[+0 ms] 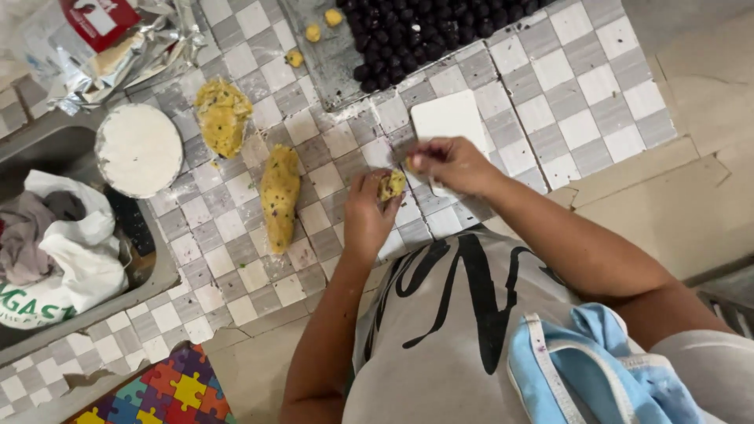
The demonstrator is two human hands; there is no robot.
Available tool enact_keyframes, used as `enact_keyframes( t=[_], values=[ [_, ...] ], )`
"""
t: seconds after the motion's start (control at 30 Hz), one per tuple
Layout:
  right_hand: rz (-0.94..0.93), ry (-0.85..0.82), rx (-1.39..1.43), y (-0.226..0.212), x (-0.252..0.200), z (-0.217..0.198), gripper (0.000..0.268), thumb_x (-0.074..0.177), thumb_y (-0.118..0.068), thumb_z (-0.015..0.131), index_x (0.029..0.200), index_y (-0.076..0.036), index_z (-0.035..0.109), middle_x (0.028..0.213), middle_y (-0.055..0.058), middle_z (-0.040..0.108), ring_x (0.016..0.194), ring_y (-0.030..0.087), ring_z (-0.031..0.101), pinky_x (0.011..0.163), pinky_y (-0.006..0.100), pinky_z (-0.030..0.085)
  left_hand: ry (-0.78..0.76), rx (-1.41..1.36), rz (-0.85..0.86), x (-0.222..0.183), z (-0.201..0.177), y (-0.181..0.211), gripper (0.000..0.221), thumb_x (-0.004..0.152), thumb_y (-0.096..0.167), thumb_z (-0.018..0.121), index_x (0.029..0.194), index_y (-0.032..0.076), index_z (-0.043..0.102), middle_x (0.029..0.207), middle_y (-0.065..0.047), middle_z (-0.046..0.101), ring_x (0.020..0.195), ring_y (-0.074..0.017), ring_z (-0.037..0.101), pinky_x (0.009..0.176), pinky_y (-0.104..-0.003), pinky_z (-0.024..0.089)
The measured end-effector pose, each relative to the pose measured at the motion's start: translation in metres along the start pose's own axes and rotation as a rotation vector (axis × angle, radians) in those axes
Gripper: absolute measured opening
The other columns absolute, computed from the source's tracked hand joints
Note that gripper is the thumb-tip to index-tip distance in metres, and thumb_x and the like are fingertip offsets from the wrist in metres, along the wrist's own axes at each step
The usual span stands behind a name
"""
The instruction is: Kneading yellow dough on a tiled counter, weighing portions on a digital scale, and rolling them into small balls.
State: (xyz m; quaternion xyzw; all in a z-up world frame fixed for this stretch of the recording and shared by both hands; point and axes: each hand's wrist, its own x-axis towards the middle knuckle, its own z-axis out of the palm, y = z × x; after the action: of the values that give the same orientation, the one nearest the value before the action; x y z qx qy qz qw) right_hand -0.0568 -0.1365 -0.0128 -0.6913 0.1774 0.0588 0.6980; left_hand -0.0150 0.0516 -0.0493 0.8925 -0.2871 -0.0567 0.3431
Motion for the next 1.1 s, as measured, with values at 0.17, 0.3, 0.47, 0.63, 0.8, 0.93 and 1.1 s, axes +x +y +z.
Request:
enact_keyframes(
  t=[0.17,0.3,0.47,0.63,0.8,0.93,1.1],
  values=[
    [-0.081,-0.149,0.132,0.005,-0.002,0.02,0.035,0.078,-0.011,0.072,0.108,0.004,0.063,0.087,0.015,0.067,0.078,0.017,0.062,0.073,0.029,0.051,0.175,-0.124,0.04,-0.006,-0.018,0.023,0.04,0.075,0.014,0.073,0.111,0.006,0.055,0.099,-0.01,0.05,0.084,-0.0343,0.063,0.065,-0.035,0.057],
    [-0.134,-0.165,0.041,-0.003,-0.004,0.012,0.029,0.081,-0.006,0.066,0.107,0.006,0.062,0.086,0.019,0.067,0.077,0.018,0.063,0.072,0.031,0.051,0.221,-0.131,0.062,-0.008,-0.018,0.024,0.038,0.075,0.013,0.073,0.108,0.006,0.056,0.096,-0.01,0.05,0.082,-0.034,0.063,0.063,-0.035,0.057],
    [-0.386,0.044,-0.968,-0.015,0.011,-0.028,0.014,0.088,-0.015,0.062,0.096,-0.007,0.07,0.1,0.016,0.066,0.09,0.033,0.064,0.07,0.037,0.052,0.214,0.187,-0.004,-0.013,-0.012,-0.007,0.037,0.07,0.012,0.076,0.103,0.01,0.059,0.094,-0.01,0.053,0.079,-0.0303,0.063,0.061,-0.036,0.056],
    [-0.353,0.14,-1.091,0.029,0.025,-0.071,0.017,0.088,-0.015,0.066,0.102,-0.011,0.071,0.112,0.014,0.063,0.098,0.036,0.061,0.073,0.04,0.052,0.142,0.34,-0.052,-0.021,-0.002,-0.033,0.044,0.066,0.008,0.074,0.108,0.011,0.059,0.099,-0.011,0.054,0.084,-0.0322,0.061,0.065,-0.042,0.054],
    [-0.131,0.154,-0.806,-0.009,0.007,-0.085,0.027,0.094,-0.008,0.048,0.117,-0.003,0.061,0.12,0.016,0.057,0.105,0.035,0.052,0.085,0.049,0.046,-0.08,0.341,-0.209,-0.021,-0.001,-0.02,0.054,0.069,0.007,0.06,0.122,0.016,0.052,0.121,-0.008,0.049,0.108,-0.0324,0.044,0.079,-0.047,0.042],
    [-0.305,0.209,-0.784,0.01,0.007,-0.102,0.024,0.095,-0.009,0.051,0.114,0.0,0.064,0.109,0.018,0.06,0.097,0.035,0.056,0.078,0.047,0.048,-0.106,0.372,-0.212,-0.021,0.005,-0.015,0.06,0.071,0.019,0.066,0.127,0.018,0.046,0.129,-0.009,0.045,0.112,-0.0357,0.042,0.084,-0.052,0.04],
    [-0.294,0.207,-0.823,0.01,0.006,-0.101,0.025,0.094,-0.015,0.055,0.114,-0.005,0.065,0.115,0.027,0.059,0.105,0.04,0.055,0.078,0.052,0.047,-0.055,0.385,-0.194,-0.022,0.011,-0.01,0.053,0.072,0.024,0.072,0.12,0.013,0.053,0.13,-0.012,0.045,0.117,-0.0359,0.042,0.088,-0.052,0.038]
  ],
)
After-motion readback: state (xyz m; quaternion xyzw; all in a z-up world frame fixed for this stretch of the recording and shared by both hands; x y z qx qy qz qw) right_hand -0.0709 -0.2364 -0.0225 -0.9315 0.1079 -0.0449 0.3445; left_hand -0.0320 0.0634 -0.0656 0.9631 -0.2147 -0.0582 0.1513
